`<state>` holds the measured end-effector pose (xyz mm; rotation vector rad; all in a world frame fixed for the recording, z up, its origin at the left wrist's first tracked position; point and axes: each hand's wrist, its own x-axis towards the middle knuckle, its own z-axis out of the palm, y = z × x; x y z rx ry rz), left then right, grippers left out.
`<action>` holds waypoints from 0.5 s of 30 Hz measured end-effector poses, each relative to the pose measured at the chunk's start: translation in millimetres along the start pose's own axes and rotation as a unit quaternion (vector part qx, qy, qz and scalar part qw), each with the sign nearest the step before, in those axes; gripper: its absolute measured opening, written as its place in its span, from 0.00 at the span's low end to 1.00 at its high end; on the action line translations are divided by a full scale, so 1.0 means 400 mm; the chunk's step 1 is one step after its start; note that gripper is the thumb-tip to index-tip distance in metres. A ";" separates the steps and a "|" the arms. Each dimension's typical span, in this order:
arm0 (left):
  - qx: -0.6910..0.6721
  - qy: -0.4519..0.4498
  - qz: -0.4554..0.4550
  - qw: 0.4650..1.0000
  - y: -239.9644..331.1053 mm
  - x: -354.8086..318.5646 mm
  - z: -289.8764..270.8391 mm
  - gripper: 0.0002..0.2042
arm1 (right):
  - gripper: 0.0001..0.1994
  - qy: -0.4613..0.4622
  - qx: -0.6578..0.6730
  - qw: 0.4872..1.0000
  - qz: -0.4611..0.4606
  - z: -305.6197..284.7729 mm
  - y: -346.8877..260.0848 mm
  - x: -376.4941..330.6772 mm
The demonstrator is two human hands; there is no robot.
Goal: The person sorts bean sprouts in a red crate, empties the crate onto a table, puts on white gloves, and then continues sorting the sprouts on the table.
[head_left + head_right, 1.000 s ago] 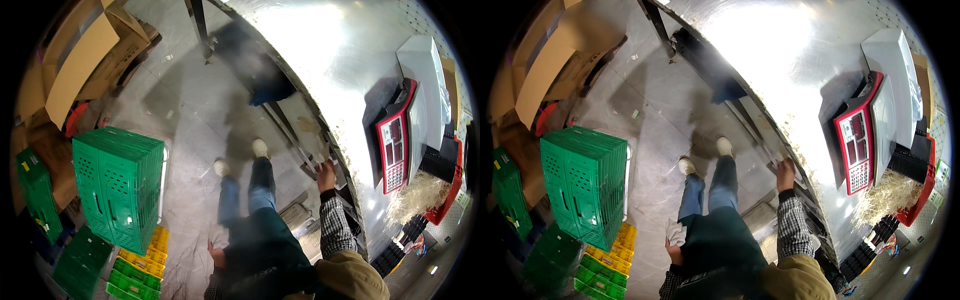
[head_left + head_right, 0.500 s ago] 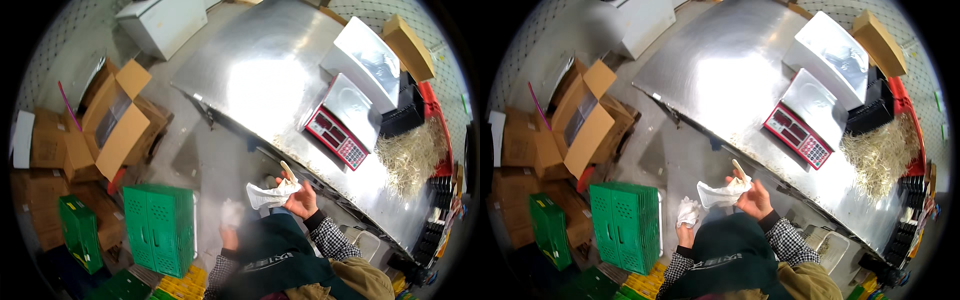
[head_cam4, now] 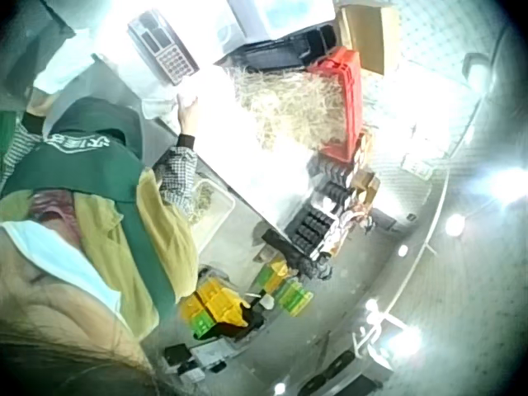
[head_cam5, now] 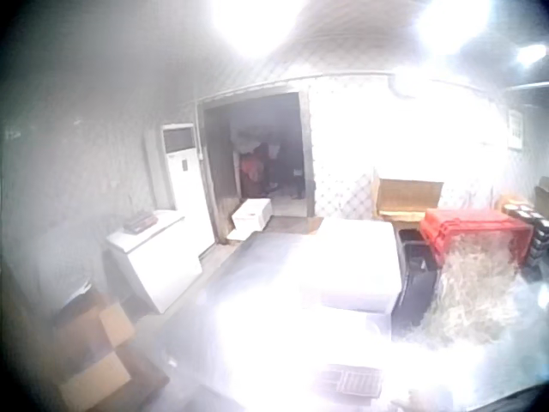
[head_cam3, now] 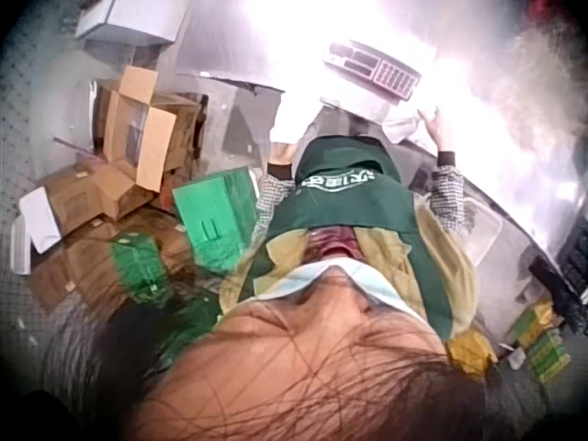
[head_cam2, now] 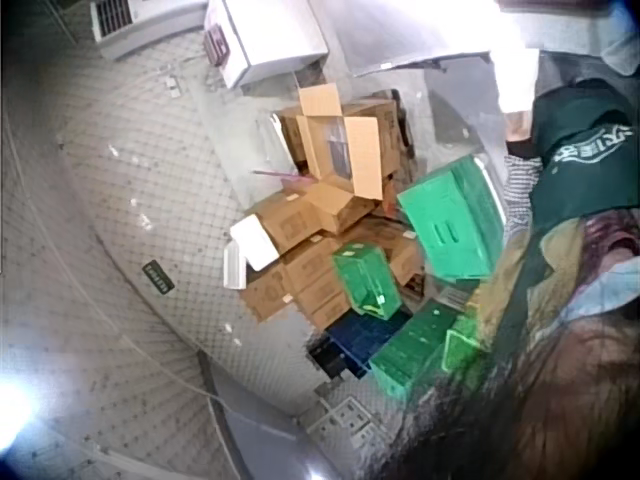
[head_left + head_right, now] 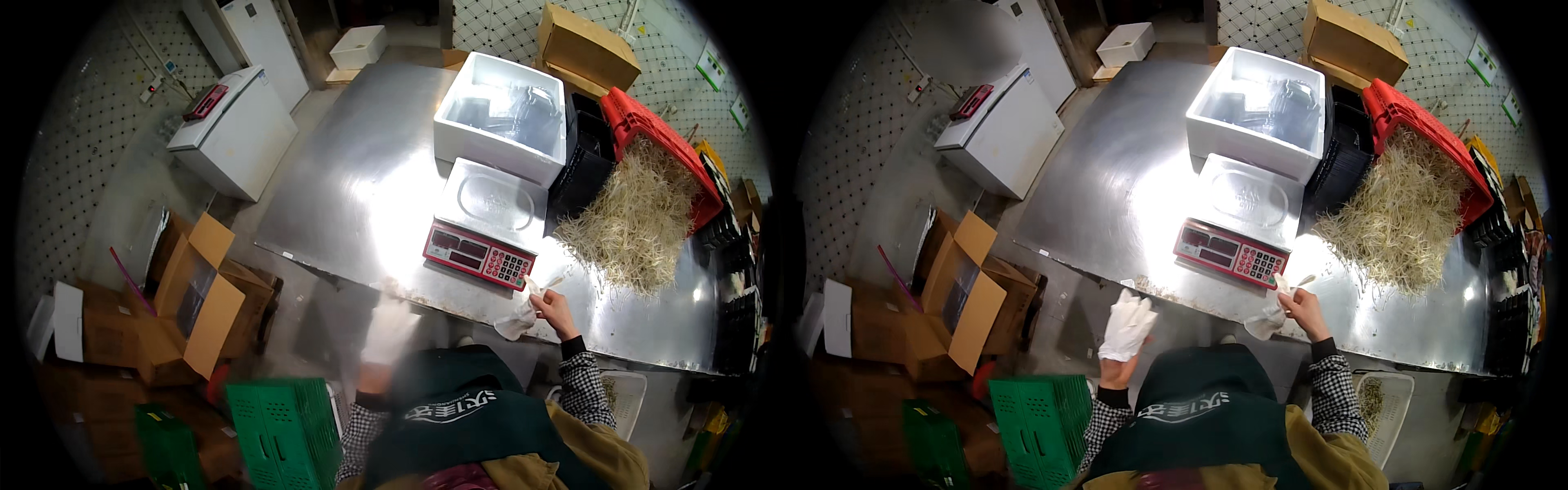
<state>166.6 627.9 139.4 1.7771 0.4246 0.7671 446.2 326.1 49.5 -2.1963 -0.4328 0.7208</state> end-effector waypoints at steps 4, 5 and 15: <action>0.409 -0.339 0.299 0.793 0.087 0.183 0.146 0.12 | 0.22 0.081 -0.031 0.995 -0.056 -0.069 -0.075 0.020; 0.349 -0.324 0.316 0.821 0.091 0.189 0.182 0.13 | 0.22 0.027 0.073 0.995 -0.065 -0.069 -0.124 0.008; -0.310 -0.190 -0.304 0.880 0.045 0.246 0.287 0.20 | 0.12 -0.111 0.584 0.804 -0.011 0.028 -0.348 0.025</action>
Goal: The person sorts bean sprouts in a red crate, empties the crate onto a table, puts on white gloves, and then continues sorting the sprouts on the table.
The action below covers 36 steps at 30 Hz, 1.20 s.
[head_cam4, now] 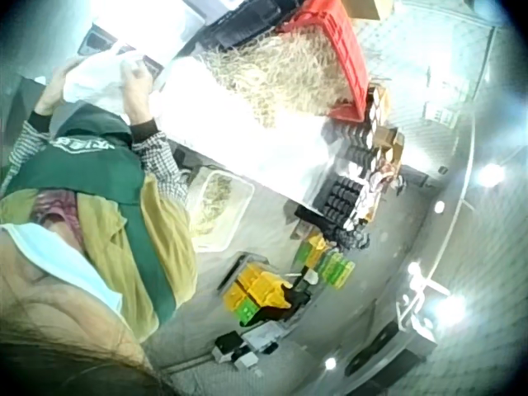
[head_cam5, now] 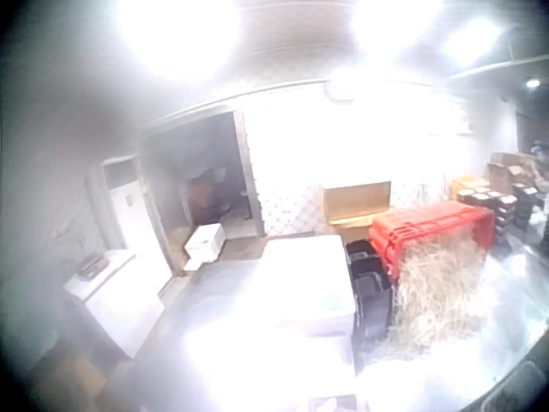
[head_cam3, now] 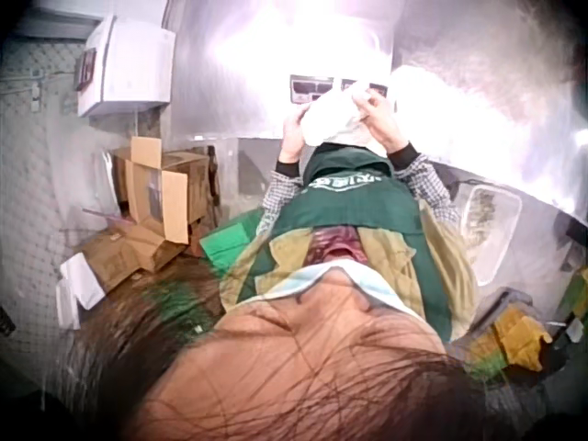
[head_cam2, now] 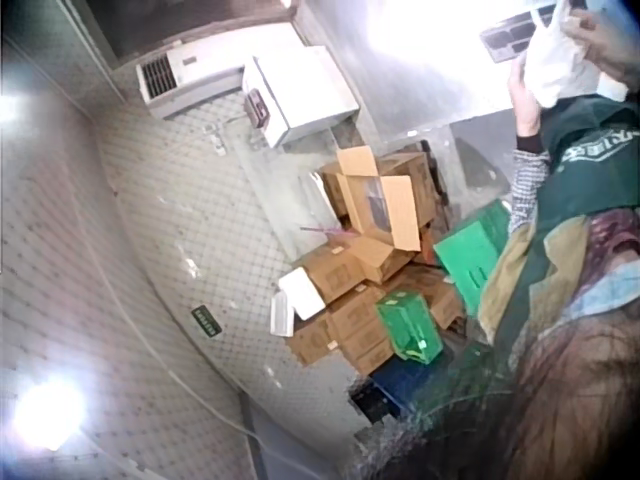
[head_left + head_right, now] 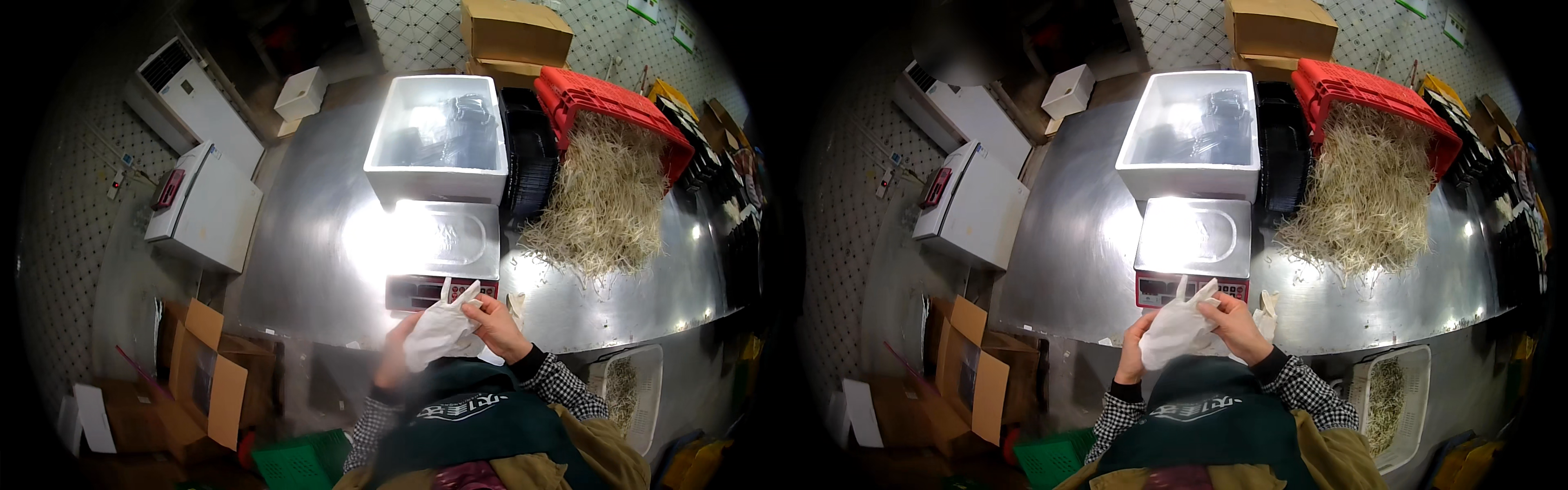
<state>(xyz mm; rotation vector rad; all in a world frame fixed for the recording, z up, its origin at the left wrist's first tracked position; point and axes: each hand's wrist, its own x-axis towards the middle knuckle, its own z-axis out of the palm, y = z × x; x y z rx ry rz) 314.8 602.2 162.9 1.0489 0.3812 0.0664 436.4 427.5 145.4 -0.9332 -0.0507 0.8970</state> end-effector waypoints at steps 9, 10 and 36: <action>0.319 0.017 0.209 0.924 -0.031 0.107 -0.083 0.17 | 0.18 0.242 -0.138 0.944 -0.178 -0.008 0.013 0.097; 0.266 0.012 0.168 0.949 -0.028 0.116 -0.085 0.16 | 0.19 0.303 -0.221 0.897 -0.233 -0.012 0.016 0.103; 0.463 0.099 0.259 0.842 0.022 0.025 -0.062 0.09 | 0.05 0.170 -0.619 0.694 -0.327 0.164 0.101 0.004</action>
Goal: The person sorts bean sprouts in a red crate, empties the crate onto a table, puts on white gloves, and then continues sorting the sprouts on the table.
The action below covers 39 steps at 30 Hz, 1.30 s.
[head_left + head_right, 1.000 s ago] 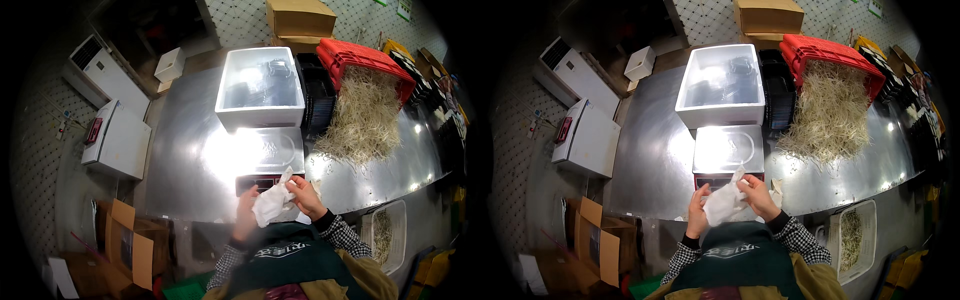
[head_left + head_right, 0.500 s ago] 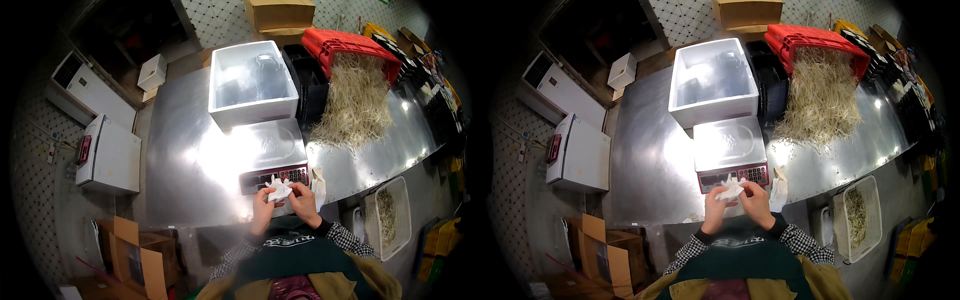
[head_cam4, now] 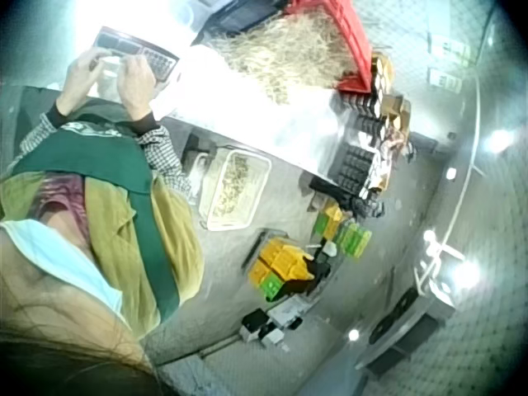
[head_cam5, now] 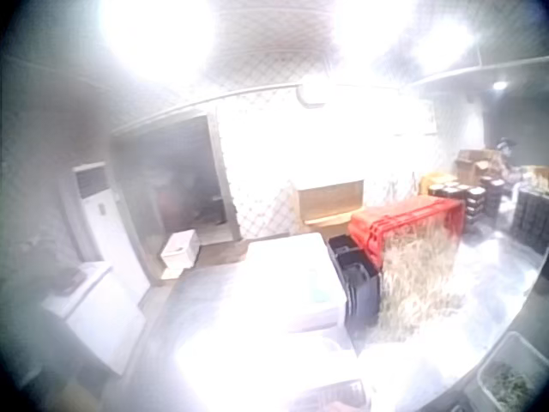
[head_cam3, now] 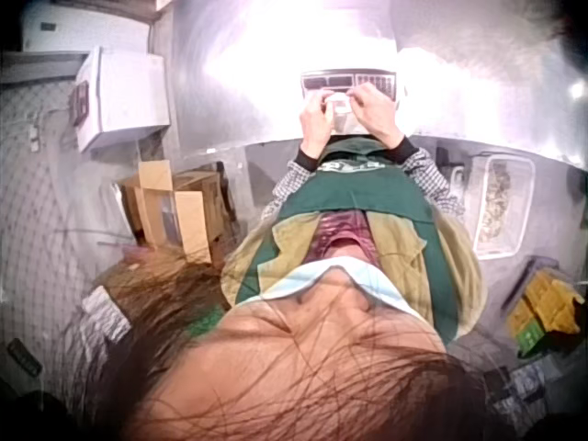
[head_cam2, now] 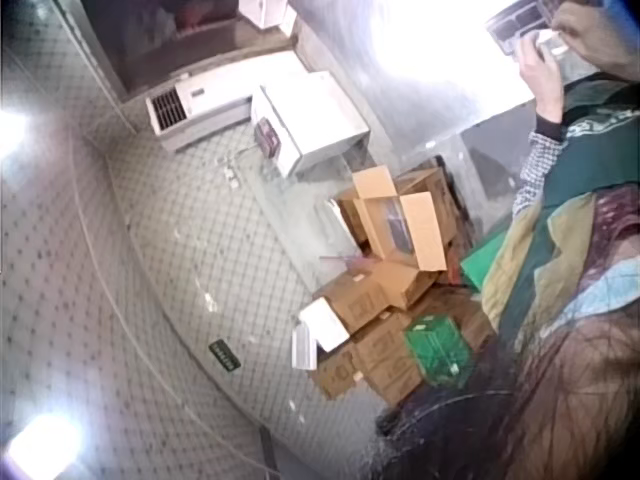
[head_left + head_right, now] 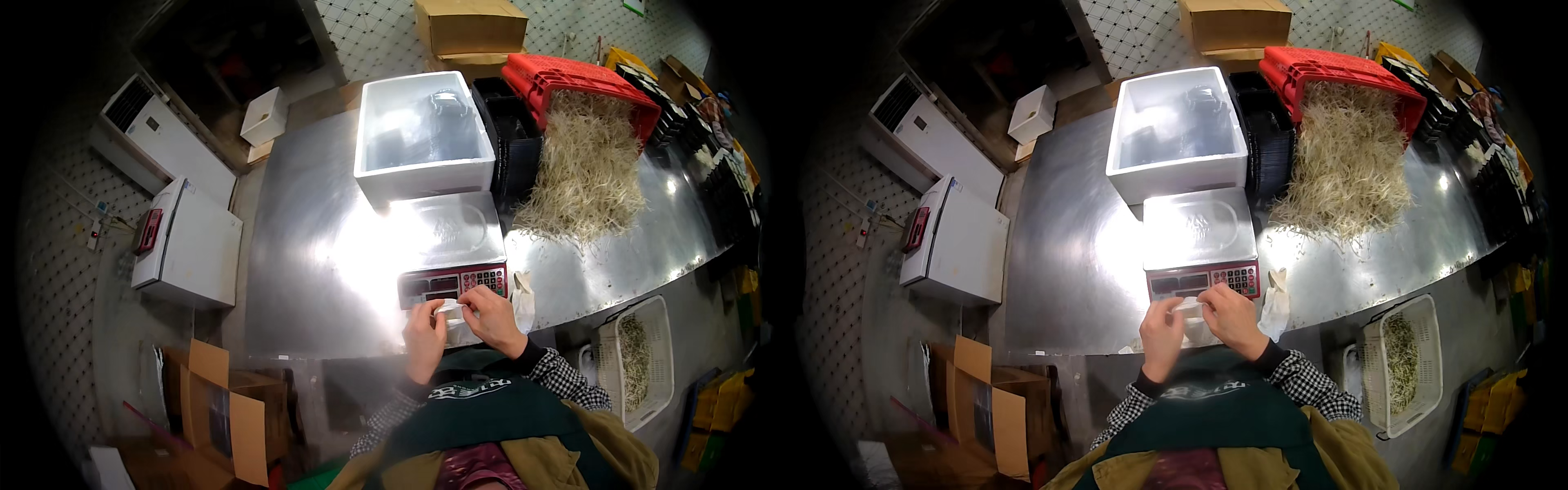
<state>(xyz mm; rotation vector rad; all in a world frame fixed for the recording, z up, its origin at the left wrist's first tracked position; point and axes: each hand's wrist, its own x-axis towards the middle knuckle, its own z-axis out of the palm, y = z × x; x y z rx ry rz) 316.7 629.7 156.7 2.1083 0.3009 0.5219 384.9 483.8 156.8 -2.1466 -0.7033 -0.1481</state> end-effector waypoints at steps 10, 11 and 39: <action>0.084 0.129 0.157 0.976 0.081 -0.053 -0.047 0.13 | 0.08 -0.111 0.385 0.892 0.211 0.075 0.036 -0.013; 0.042 0.123 0.188 0.973 0.086 -0.066 -0.049 0.13 | 0.08 -0.113 0.405 0.880 0.219 0.080 0.029 -0.012; 0.015 -0.117 -0.062 0.991 -0.081 -0.073 0.066 0.12 | 0.05 0.018 0.227 0.973 -0.024 0.078 -0.020 -0.049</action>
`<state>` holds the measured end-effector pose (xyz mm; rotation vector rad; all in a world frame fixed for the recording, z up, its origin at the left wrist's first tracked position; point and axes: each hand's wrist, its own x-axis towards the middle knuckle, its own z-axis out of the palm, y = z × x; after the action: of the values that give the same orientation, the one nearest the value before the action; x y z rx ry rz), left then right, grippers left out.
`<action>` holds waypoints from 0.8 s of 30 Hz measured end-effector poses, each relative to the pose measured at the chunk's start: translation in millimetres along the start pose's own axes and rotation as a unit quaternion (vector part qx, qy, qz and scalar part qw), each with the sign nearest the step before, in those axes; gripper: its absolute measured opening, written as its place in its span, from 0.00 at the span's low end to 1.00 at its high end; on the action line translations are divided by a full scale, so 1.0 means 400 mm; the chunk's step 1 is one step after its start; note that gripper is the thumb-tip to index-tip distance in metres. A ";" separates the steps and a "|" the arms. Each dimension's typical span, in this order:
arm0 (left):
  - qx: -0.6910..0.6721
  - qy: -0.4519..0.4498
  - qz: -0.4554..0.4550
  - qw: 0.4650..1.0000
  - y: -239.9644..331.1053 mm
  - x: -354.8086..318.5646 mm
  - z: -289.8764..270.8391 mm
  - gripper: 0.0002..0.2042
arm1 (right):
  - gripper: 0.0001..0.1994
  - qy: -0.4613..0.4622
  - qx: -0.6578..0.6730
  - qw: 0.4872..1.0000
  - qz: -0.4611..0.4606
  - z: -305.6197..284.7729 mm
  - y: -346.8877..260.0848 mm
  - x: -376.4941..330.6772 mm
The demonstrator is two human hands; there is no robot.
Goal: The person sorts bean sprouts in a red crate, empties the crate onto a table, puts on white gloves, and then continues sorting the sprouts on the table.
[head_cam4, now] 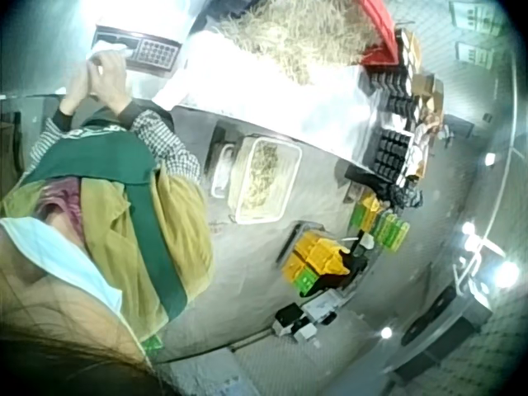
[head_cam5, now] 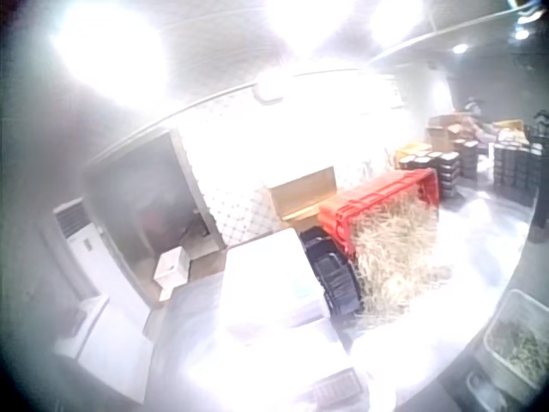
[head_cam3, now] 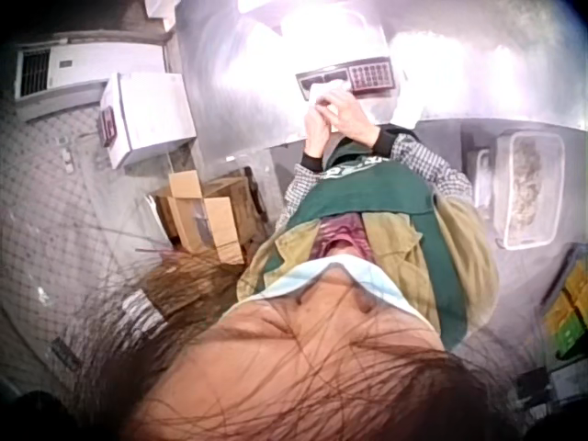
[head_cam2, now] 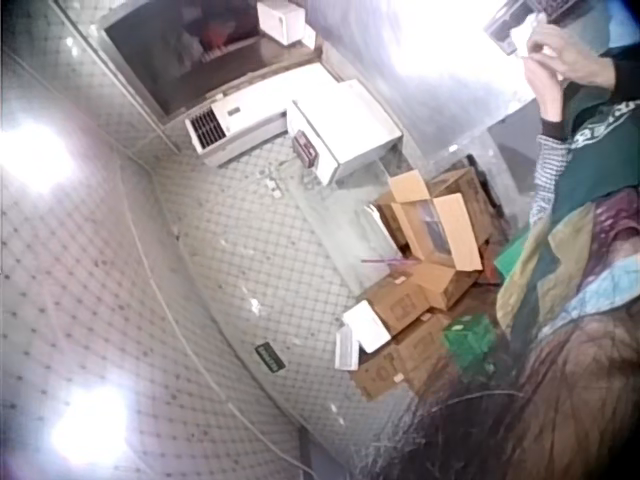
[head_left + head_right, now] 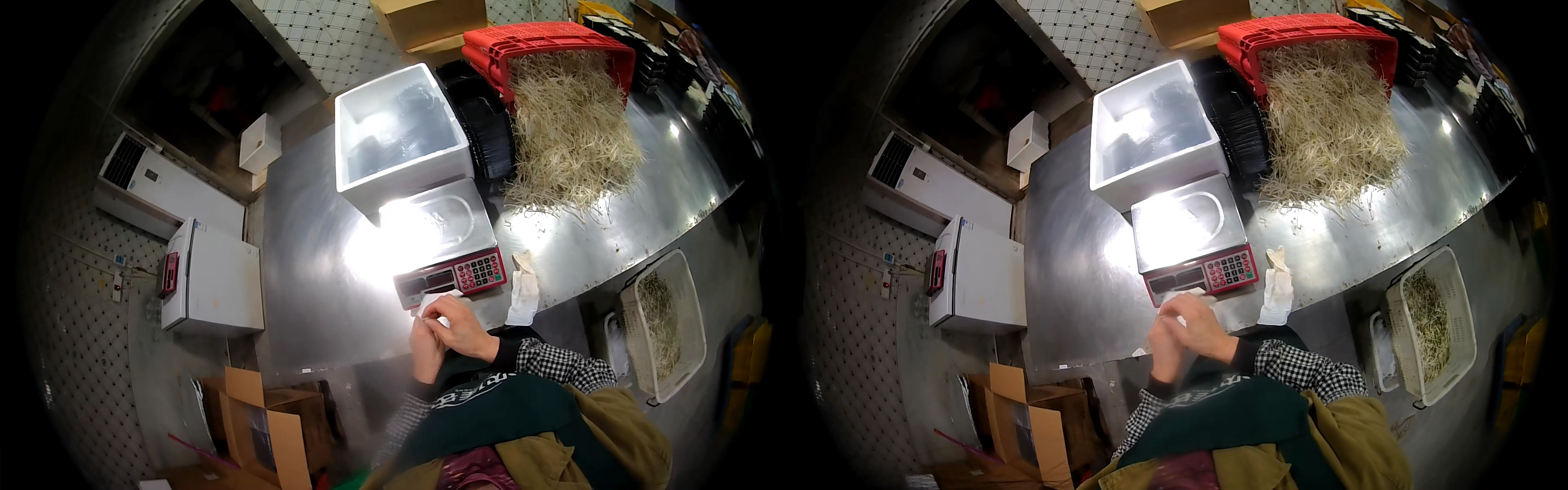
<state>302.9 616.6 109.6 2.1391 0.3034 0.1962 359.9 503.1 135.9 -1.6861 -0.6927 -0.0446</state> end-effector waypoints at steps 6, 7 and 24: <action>-0.537 -0.002 -0.099 0.837 0.072 0.084 -0.055 0.13 | 0.05 0.008 -0.091 0.993 -0.076 -0.018 -0.050 0.044; -0.487 0.029 -0.090 0.868 0.015 0.087 -0.058 0.10 | 0.05 0.001 -0.092 0.992 -0.083 -0.020 -0.057 0.050; -0.410 -0.061 -0.009 0.910 0.055 0.126 -0.031 0.23 | 0.07 -0.082 0.022 0.995 0.044 -0.022 -0.042 0.033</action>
<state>351.3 629.4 135.8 1.3038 0.1268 0.1435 366.0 501.8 158.2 -1.6880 -0.7354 0.1708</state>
